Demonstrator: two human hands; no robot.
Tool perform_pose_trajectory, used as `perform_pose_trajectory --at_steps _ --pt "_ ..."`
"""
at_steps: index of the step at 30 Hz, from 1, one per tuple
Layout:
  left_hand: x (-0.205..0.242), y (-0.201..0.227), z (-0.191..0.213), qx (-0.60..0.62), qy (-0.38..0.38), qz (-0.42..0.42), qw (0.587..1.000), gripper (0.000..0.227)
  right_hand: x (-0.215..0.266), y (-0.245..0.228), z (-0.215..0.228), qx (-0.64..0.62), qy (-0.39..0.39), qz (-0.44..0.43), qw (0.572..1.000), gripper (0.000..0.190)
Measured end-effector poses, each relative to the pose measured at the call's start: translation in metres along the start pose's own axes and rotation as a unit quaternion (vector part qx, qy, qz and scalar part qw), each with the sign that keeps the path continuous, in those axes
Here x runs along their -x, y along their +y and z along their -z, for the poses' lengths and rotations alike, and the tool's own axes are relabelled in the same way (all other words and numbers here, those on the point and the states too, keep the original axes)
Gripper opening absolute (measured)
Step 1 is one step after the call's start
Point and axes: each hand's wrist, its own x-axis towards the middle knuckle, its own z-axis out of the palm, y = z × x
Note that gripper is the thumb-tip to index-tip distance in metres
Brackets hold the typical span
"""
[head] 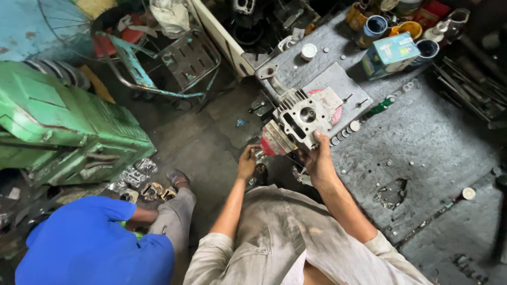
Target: The person works on a metallic engine cylinder block at a cluttered workbench. They insert a cylindrical metal rod into the cylinder, tap it with a hammer, and repeatedly inspect and rotate the assembly. The person also uses a rag to wipe the part and handles various small tools and components on the bench.
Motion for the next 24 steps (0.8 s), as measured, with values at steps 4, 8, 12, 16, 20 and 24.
perform_pose_trajectory --at_steps 4,8,12,16,20,24 --pt "-0.003 -0.018 -0.003 0.072 -0.024 0.028 0.997 0.028 0.0 0.006 0.004 0.003 -0.024 0.008 1.0 0.059" --pt "0.006 -0.027 -0.006 0.348 -0.015 0.275 0.896 0.038 -0.005 0.017 0.006 -0.022 -0.026 0.005 0.999 0.06" --pt "-0.008 -0.018 -0.009 0.462 -0.083 0.289 0.834 0.06 -0.012 0.019 0.011 -0.016 -0.023 0.004 1.0 0.059" --pt "-0.074 0.038 0.016 0.453 -0.061 0.22 0.862 0.043 -0.011 0.02 0.014 0.001 -0.047 0.016 0.999 0.06" --pt "-0.121 0.126 0.041 0.436 -0.019 0.127 0.891 0.035 -0.011 0.015 0.016 0.003 -0.02 0.003 1.0 0.058" --pt "-0.047 0.192 0.02 0.167 -0.129 -0.122 0.97 0.046 -0.011 0.006 0.012 0.013 -0.055 -0.003 0.998 0.062"
